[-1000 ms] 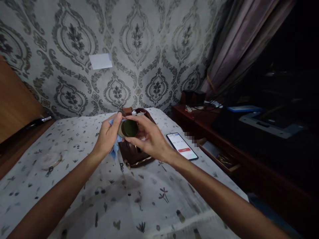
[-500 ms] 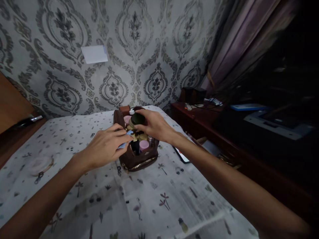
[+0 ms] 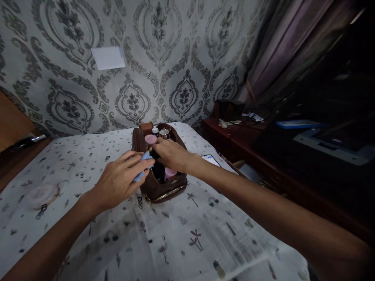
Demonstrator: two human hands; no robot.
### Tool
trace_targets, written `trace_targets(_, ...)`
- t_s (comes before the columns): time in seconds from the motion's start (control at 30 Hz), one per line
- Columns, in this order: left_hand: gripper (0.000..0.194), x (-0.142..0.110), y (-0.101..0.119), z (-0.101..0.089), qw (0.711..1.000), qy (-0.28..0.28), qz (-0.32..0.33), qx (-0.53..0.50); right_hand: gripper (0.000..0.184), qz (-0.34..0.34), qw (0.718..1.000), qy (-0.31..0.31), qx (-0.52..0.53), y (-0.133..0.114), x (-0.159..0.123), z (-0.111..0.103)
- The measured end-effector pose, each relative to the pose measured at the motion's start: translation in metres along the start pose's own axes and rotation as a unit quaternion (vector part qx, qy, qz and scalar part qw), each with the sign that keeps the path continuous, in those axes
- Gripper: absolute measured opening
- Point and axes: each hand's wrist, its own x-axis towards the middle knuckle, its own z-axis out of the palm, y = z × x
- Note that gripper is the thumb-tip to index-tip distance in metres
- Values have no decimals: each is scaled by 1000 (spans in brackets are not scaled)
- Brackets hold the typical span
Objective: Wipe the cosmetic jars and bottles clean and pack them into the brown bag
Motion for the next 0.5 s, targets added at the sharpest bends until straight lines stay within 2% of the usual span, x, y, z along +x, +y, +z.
trace_targets(0.23, 35, -9, -2, 1, 998, 4, -13, -62, 23, -6, 999, -35, -15, 3, 2, -5)
trace_targets(0.33, 35, -10, -2, 0, 997, 7, -19, -74, 27, -1, 999, -28, -25, 1, 3, -7)
trace_targets(0.43, 35, -10, -1, 0, 996, 7, -28, -84, 29, -22, 999, -31, -37, -1, 6, -10)
trace_targets(0.5, 35, -9, 0, -1, 994, 9, -39, -98, 27, -37, 997, -55, -43, -1, 9, -13)
